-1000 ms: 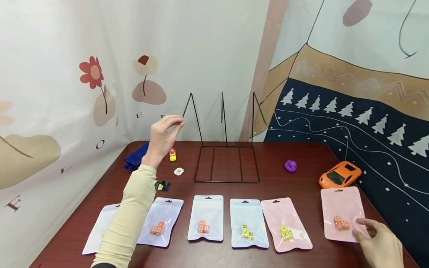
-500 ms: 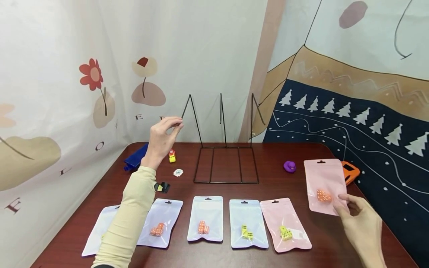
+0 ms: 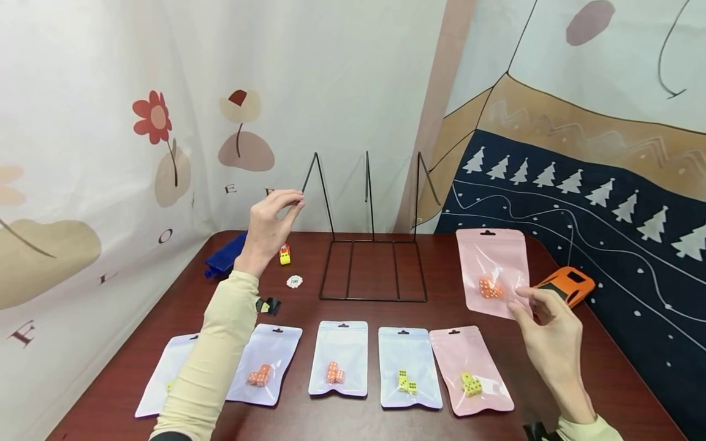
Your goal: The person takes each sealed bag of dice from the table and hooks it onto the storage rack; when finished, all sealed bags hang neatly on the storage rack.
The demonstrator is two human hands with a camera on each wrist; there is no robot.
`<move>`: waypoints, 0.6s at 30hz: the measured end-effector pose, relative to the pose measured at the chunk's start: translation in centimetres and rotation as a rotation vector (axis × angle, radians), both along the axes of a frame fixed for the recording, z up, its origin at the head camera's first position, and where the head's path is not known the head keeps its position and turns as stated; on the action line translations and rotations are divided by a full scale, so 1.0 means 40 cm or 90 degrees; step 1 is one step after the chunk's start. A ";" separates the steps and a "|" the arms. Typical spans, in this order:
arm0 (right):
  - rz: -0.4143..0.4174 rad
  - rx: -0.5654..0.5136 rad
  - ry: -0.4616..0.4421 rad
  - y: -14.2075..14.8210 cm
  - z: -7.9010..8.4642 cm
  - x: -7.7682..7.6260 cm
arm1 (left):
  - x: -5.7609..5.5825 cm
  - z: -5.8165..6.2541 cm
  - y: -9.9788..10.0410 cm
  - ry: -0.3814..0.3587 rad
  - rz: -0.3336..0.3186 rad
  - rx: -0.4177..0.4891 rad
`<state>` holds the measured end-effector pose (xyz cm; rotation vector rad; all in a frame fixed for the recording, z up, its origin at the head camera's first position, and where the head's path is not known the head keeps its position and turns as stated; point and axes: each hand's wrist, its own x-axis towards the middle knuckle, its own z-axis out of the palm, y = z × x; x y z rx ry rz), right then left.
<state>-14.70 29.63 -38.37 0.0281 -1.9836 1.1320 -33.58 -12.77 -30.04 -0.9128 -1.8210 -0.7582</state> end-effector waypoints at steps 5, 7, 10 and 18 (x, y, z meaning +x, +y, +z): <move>0.049 0.009 0.029 -0.030 0.026 -0.022 | 0.001 0.002 0.002 -0.003 0.001 -0.004; 0.067 0.014 0.036 -0.040 0.036 -0.029 | 0.003 0.001 0.002 -0.004 0.003 -0.005; 0.100 0.012 0.047 -0.055 0.045 -0.042 | 0.005 0.000 0.002 -0.005 0.002 0.002; 0.145 0.004 0.032 -0.079 0.045 -0.078 | 0.009 -0.006 0.002 -0.012 0.006 0.004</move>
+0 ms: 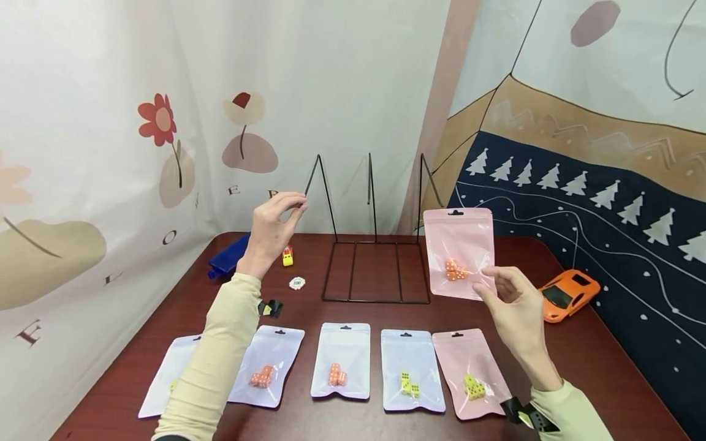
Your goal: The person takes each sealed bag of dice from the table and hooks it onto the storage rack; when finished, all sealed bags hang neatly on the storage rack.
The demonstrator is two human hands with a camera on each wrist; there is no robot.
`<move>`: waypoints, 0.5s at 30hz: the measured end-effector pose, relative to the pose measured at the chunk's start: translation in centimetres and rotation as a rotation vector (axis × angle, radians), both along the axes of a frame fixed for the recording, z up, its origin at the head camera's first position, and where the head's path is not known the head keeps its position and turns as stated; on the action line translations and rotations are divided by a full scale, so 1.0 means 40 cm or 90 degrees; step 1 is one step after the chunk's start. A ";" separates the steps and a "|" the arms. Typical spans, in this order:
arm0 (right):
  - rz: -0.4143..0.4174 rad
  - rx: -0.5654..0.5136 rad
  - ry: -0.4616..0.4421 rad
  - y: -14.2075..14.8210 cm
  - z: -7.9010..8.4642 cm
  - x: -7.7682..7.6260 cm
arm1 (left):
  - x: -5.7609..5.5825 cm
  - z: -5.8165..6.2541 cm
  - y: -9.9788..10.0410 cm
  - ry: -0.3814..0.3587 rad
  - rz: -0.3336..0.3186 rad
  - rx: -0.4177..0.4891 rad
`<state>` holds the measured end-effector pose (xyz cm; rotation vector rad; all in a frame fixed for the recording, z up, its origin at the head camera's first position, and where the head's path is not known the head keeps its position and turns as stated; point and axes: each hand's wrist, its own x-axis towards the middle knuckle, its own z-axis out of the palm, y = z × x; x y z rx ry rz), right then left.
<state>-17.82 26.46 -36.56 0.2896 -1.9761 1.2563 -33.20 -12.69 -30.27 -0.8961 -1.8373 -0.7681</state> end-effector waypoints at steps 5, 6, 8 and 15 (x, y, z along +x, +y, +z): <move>-0.015 0.001 -0.012 -0.015 0.004 -0.007 | 0.002 -0.006 0.004 -0.002 -0.005 -0.005; -0.016 -0.001 -0.011 -0.019 0.006 -0.008 | 0.002 -0.006 0.005 -0.003 -0.006 -0.005; -0.008 -0.005 -0.004 -0.031 0.017 -0.010 | 0.002 -0.005 0.005 -0.002 -0.003 -0.004; 0.005 -0.006 -0.005 -0.075 0.056 -0.014 | 0.002 -0.001 0.004 -0.001 -0.001 0.002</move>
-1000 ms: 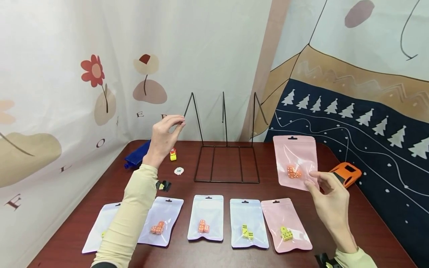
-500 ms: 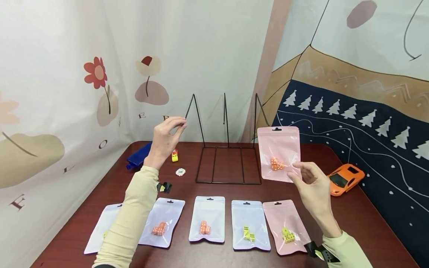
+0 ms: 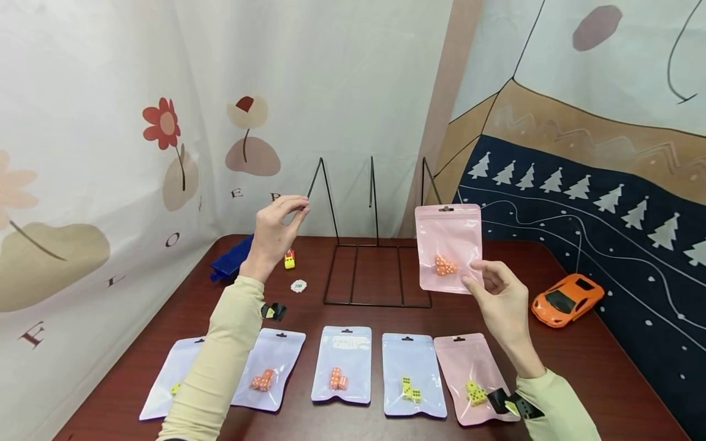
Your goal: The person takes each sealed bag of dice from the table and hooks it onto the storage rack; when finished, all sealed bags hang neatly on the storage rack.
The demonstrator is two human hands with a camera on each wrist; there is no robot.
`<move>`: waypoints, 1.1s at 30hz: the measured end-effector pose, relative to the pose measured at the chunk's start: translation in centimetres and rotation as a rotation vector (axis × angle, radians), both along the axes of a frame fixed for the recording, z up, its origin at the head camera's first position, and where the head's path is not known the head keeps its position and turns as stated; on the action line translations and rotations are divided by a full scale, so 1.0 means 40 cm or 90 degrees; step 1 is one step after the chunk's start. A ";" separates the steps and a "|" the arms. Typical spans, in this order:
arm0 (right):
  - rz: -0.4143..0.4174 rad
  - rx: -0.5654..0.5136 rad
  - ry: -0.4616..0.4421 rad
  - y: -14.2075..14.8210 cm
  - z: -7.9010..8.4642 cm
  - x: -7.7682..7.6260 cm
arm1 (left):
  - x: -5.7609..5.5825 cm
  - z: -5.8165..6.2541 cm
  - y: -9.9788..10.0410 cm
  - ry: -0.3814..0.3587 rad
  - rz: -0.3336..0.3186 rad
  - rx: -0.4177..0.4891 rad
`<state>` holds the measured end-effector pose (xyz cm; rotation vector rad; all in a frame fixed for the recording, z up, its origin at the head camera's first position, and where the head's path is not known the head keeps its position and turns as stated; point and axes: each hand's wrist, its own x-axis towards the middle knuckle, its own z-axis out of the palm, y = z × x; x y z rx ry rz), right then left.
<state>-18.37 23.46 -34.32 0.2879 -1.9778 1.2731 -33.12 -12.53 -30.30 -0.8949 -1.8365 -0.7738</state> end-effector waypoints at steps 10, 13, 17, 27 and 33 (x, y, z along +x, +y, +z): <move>-0.002 -0.069 -0.053 0.002 -0.051 -0.083 | 0.011 0.010 -0.022 -0.006 0.013 0.001; 0.002 -0.079 -0.055 0.002 -0.052 -0.094 | 0.011 0.012 -0.023 -0.004 0.016 0.004; -0.005 -0.080 -0.054 0.007 -0.045 -0.092 | 0.016 0.006 -0.014 -0.004 0.012 0.005; -0.018 -0.078 -0.060 -0.005 -0.029 -0.110 | 0.028 0.009 -0.006 0.003 0.007 0.008; -0.019 -0.104 -0.067 -0.014 -0.024 -0.130 | 0.029 0.008 -0.006 0.005 -0.001 0.016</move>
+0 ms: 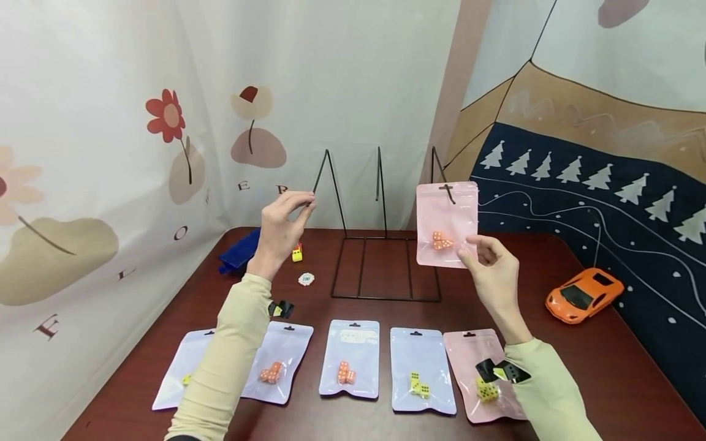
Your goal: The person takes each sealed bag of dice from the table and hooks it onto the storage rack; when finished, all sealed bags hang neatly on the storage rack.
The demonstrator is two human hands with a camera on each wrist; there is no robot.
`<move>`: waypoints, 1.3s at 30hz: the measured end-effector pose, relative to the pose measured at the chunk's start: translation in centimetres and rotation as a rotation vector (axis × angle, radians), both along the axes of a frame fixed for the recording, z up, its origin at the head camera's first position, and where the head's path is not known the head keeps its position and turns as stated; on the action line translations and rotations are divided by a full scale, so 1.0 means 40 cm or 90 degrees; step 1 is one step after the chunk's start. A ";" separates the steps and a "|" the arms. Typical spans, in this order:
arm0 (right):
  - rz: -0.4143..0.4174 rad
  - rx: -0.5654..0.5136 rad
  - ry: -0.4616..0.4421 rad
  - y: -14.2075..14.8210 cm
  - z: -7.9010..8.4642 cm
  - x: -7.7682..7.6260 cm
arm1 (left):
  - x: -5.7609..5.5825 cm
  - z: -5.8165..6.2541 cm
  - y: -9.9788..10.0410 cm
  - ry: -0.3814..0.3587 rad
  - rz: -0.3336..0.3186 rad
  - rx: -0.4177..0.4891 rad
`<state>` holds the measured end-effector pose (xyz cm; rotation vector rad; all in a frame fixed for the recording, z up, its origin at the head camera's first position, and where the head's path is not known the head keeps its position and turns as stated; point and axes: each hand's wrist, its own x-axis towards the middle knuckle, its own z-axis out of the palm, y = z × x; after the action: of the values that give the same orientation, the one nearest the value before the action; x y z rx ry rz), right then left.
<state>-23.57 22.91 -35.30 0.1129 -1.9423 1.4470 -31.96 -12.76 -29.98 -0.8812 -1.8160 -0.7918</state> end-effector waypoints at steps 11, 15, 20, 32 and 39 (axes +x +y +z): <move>0.001 -0.014 -0.019 0.001 0.015 -0.040 | 0.002 0.003 0.007 -0.002 0.000 0.000; 0.009 -0.017 -0.025 -0.004 0.027 -0.051 | 0.001 -0.003 0.011 0.000 0.002 0.000; 0.005 -0.015 -0.025 -0.010 0.037 -0.067 | 0.001 -0.007 0.012 0.005 -0.002 -0.002; 0.011 -0.041 -0.025 -0.012 0.060 -0.119 | 0.003 0.006 0.014 0.012 0.000 -0.005; 0.030 -0.058 -0.053 -0.031 0.085 -0.125 | 0.001 0.005 0.012 0.006 0.003 -0.005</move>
<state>-28.58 21.66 -31.91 0.0582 -1.9470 1.5922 -31.93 -12.28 -29.78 -0.8844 -1.8145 -0.7766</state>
